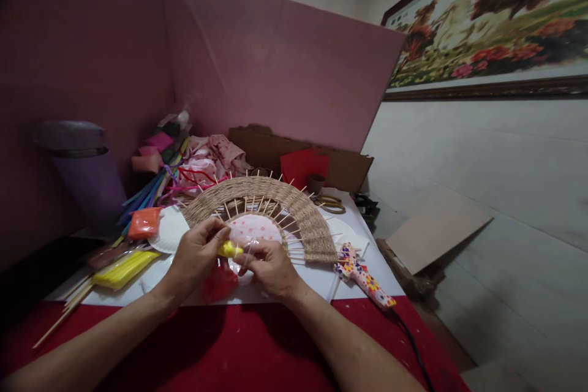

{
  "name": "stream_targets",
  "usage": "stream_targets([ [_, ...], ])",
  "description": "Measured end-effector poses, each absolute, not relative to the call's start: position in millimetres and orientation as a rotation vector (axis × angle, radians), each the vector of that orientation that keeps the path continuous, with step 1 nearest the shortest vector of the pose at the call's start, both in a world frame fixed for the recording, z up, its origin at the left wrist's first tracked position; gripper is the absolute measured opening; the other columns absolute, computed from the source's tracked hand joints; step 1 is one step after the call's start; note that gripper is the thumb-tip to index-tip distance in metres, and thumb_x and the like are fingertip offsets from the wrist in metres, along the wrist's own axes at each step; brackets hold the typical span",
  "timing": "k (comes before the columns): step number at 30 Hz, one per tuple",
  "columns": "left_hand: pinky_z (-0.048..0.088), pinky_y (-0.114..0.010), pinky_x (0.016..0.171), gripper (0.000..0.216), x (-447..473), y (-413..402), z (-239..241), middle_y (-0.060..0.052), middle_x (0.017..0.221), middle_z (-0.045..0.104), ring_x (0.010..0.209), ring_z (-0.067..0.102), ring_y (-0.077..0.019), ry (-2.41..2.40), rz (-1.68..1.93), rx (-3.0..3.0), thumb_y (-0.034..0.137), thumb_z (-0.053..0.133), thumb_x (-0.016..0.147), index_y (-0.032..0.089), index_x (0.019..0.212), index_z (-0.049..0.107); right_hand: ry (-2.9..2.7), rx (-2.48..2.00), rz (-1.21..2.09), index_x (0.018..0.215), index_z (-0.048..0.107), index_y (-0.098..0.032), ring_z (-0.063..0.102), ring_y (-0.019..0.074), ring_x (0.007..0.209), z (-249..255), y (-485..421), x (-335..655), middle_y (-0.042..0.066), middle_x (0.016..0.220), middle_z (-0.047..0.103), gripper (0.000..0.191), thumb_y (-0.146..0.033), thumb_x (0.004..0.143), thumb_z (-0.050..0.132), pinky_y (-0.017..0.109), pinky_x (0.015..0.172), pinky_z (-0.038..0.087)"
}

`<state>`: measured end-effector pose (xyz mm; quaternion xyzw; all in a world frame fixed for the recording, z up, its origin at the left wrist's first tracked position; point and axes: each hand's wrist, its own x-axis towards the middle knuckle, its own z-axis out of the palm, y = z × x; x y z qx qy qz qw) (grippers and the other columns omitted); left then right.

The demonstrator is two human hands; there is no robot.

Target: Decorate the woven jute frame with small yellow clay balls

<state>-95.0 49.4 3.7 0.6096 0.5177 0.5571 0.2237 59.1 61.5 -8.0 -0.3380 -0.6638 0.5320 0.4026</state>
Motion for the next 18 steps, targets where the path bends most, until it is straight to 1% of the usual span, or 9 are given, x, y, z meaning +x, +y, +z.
stream_targets([
  [3, 0.037, -0.022, 0.046, 0.018, -92.9, 47.9, 3.9, 0.004, 0.057, 0.053, 0.047, 0.052, -0.0112, 1.390, 1.496, 1.637, 0.030, 0.051, 0.079, 0.019, 0.066, 0.051, -1.595, -0.911, 1.295, 0.083, 0.072, -0.014, 0.046, 0.0073, 0.042, -10.6, 61.9, 57.3, -0.001, 0.056, 0.061, 0.030, -0.040, 0.068, 0.070, 0.018, 0.038, 0.038],
  [4, 0.037, -0.022, 0.044, 0.018, -92.2, 47.4, 3.9, 0.004, 0.057, 0.053, 0.043, 0.052, -0.0110, 1.367, 1.467, 1.597, 0.032, 0.050, 0.080, 0.019, 0.067, 0.050, -1.569, -0.918, 1.267, 0.083, 0.072, -0.014, 0.047, 0.0078, 0.042, -11.5, 62.6, 57.0, 0.000, 0.057, 0.061, 0.030, -0.040, 0.069, 0.069, 0.019, 0.037, 0.038],
  [6, 0.036, -0.022, 0.039, 0.019, -91.3, 47.1, 3.8, 0.005, 0.056, 0.053, 0.037, 0.051, -0.0109, 1.331, 1.435, 1.515, 0.035, 0.049, 0.080, 0.019, 0.069, 0.048, -1.549, -0.908, 1.198, 0.076, 0.071, -0.013, 0.050, 0.0096, 0.047, -13.1, 64.0, 56.8, 0.002, 0.063, 0.062, 0.028, -0.040, 0.071, 0.067, 0.020, 0.039, 0.041],
  [8, 0.036, -0.022, 0.038, 0.019, -91.6, 47.9, 3.7, 0.006, 0.054, 0.053, 0.036, 0.051, -0.0108, 1.322, 1.456, 1.476, 0.034, 0.051, 0.079, 0.019, 0.067, 0.048, -1.544, -0.874, 1.137, 0.074, 0.069, -0.013, 0.054, 0.0125, 0.056, -14.0, 64.7, 56.8, 0.004, 0.070, 0.063, 0.026, -0.039, 0.073, 0.065, 0.021, 0.042, 0.045],
  [10, 0.036, -0.022, 0.039, 0.019, -92.7, 49.5, 3.8, 0.005, 0.051, 0.052, 0.037, 0.050, -0.0105, 1.334, 1.507, 1.470, 0.032, 0.053, 0.077, 0.019, 0.065, 0.049, -1.534, -0.844, 1.079, 0.077, 0.069, -0.014, 0.055, 0.0139, 0.061, -14.1, 64.7, 57.1, 0.004, 0.075, 0.061, 0.024, -0.038, 0.075, 0.063, 0.022, 0.044, 0.047],
  [13, 0.035, -0.021, 0.039, 0.017, -94.7, 51.9, 4.4, 0.006, 0.047, 0.051, 0.037, 0.048, -0.0104, 1.352, 1.551, 1.449, 0.031, 0.054, 0.075, 0.019, 0.064, 0.051, -1.515, -0.833, 0.997, 0.076, 0.068, -0.015, 0.054, 0.0130, 0.063, -12.7, 64.2, 58.2, 0.004, 0.081, 0.059, 0.021, -0.036, 0.077, 0.060, 0.021, 0.045, 0.049],
  [18, 0.034, -0.021, 0.039, 0.017, -97.1, 53.6, 4.4, 0.006, 0.044, 0.050, 0.037, 0.046, -0.0103, 1.362, 1.572, 1.422, 0.032, 0.055, 0.075, 0.019, 0.064, 0.052, -1.486, -0.822, 0.995, 0.083, 0.069, -0.017, 0.055, 0.0125, 0.065, -10.1, 66.0, 61.7, 0.005, 0.090, 0.059, 0.021, -0.035, 0.079, 0.060, 0.020, 0.044, 0.049],
])
